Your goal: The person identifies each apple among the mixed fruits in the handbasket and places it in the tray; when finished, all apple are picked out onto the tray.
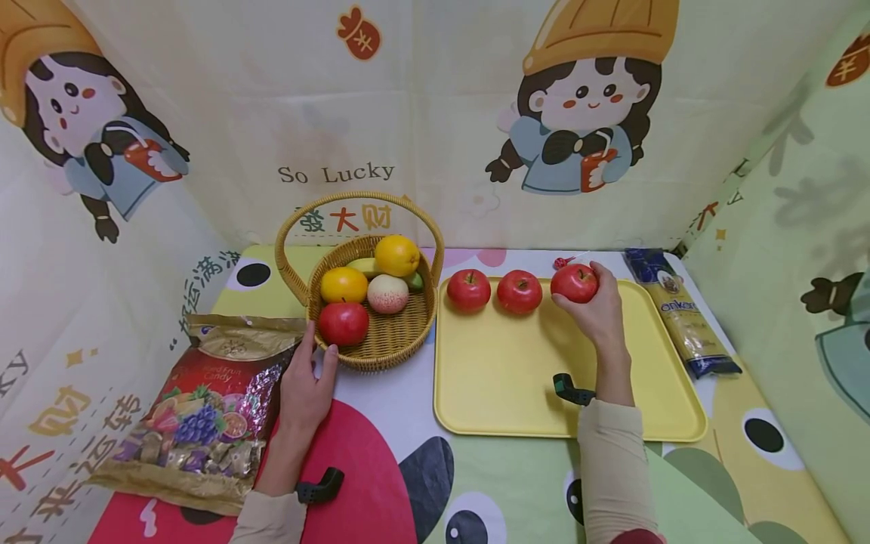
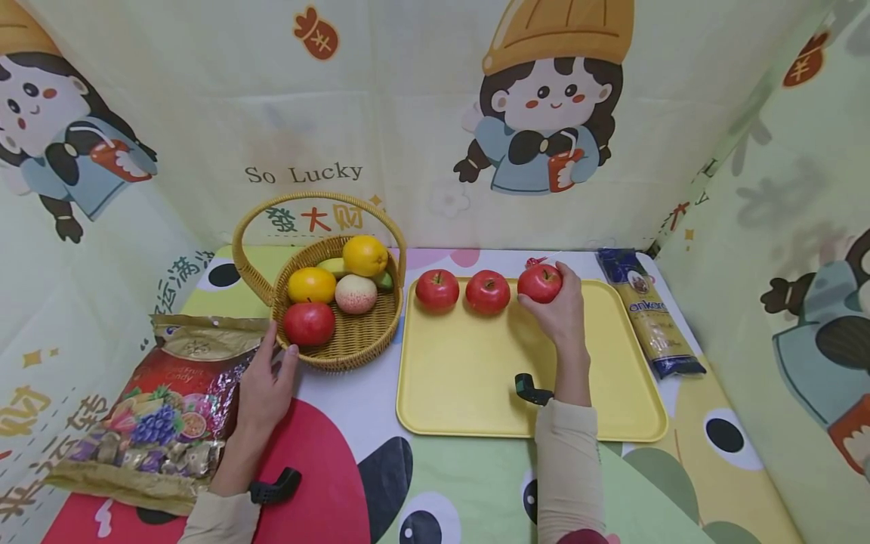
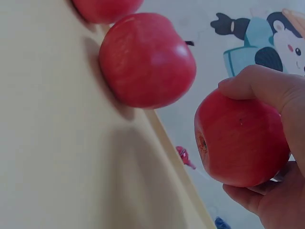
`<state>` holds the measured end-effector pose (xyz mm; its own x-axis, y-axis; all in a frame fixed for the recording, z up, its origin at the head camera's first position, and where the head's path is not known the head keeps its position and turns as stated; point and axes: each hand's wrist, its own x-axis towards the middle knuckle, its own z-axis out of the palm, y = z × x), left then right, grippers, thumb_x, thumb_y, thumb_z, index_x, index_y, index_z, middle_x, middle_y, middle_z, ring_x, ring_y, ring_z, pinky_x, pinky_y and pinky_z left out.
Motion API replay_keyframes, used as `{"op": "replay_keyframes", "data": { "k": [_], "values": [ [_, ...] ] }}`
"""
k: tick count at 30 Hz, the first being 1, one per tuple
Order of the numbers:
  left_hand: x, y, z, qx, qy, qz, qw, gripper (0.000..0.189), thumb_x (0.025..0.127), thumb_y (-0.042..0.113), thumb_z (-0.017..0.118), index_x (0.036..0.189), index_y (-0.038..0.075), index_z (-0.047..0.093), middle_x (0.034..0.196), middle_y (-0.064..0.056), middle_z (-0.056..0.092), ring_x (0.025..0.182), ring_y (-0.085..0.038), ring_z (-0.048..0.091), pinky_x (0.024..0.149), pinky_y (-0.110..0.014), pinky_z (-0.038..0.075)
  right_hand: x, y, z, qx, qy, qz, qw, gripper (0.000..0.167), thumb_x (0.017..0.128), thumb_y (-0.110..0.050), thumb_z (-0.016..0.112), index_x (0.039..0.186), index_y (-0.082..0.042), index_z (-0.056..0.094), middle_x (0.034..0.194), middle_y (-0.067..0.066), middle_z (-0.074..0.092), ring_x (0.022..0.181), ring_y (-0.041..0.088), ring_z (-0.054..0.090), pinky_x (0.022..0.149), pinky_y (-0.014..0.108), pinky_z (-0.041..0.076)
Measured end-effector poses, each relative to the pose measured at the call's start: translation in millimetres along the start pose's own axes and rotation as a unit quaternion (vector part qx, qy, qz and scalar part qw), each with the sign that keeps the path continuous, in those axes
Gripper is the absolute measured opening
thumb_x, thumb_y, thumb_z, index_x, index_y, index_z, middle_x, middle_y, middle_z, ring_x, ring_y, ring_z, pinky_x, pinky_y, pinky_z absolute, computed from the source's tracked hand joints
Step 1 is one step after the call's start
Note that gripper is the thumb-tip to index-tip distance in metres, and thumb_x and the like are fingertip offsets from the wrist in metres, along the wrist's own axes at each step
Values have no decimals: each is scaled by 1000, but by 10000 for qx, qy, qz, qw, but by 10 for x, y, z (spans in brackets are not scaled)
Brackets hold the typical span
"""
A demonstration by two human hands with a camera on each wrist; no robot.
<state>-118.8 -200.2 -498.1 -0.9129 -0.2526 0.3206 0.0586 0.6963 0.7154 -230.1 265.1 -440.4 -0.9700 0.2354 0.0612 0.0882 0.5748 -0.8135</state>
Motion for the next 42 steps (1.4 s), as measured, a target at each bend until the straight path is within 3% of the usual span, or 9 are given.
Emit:
{"op": "replay_keyframes", "data": {
  "k": [11, 21, 28, 36, 42],
  "values": [
    [-9, 2, -12, -31, -52, -35, 10000, 64, 102, 37, 54, 158, 15, 31, 155, -18, 44, 129, -40, 56, 102, -58, 49, 54, 178, 85, -137, -100, 227, 9996, 99, 81, -24, 81, 156, -2, 22, 156, 25, 34, 141, 43, 37, 113, 61, 39],
    [-14, -6, -22, -22, -50, 0, 10000, 64, 102, 36, 54, 158, 14, 32, 155, -18, 45, 132, -39, 55, 102, -57, 50, 87, 257, 149, -320, -159, 243, 9991, 98, 84, -25, 80, 157, -2, 19, 156, 26, 31, 142, 44, 34, 113, 62, 39],
    [-14, 8, -31, -9, -58, 27, 10000, 63, 103, 33, 54, 158, 13, 31, 156, -20, 44, 133, -41, 53, 103, -58, 49, 124, 283, 204, -472, -130, 200, 9986, 99, 85, -18, 79, 159, -6, 15, 157, 25, 26, 144, 43, 31, 113, 62, 39],
    [-6, -7, -16, -38, -4, 49, 10000, 64, 102, 33, 55, 158, 13, 32, 155, -19, 45, 133, -39, 54, 101, -58, 50, 117, 254, 162, -499, -273, 159, 9983, 104, 85, -20, 80, 160, -7, 9, 159, 26, 21, 145, 44, 29, 114, 62, 36],
    [3, -2, 0, -58, -16, 41, 10000, 64, 102, 35, 55, 158, 14, 32, 153, -19, 47, 132, -39, 55, 101, -57, 50, 57, 87, 39, -423, -98, 21, 9991, 105, 85, -25, 80, 161, -9, 10, 162, 23, 19, 146, 43, 30, 116, 61, 34]
  ]
}}
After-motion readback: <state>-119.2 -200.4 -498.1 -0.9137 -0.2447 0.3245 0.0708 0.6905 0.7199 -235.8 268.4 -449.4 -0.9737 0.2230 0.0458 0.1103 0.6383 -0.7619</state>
